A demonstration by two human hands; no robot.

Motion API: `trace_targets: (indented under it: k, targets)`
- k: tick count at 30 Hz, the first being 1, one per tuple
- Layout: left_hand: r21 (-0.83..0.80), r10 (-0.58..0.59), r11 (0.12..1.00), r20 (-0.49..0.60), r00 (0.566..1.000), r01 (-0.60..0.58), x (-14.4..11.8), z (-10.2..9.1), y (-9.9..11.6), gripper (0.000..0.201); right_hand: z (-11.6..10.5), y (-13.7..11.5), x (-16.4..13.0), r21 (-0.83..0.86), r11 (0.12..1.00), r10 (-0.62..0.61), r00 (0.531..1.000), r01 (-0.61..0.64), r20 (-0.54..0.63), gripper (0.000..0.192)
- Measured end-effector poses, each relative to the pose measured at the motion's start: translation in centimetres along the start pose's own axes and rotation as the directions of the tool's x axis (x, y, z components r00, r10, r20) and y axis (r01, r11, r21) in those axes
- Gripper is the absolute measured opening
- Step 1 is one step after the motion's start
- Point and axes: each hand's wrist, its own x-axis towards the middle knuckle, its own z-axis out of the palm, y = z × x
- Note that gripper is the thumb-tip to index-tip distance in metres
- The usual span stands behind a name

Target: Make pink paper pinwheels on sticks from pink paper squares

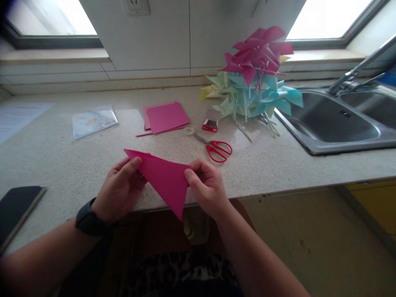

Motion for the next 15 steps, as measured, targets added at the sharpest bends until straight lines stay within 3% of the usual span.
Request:
trace_targets:
  k: [6,15]
  targets:
    - [-0.018,0.019,1.000,-0.128,0.992,-0.021,0.43,0.17,0.43,0.017,-0.48,0.57,0.01,0.064,0.997,0.032,0.999,-0.031,-0.021,0.024]
    - [-0.053,0.029,0.998,-0.160,0.987,-0.037,0.38,0.48,0.74,0.017,-0.71,0.98,0.05,0.063,0.998,0.023,0.999,-0.020,-0.048,0.024]
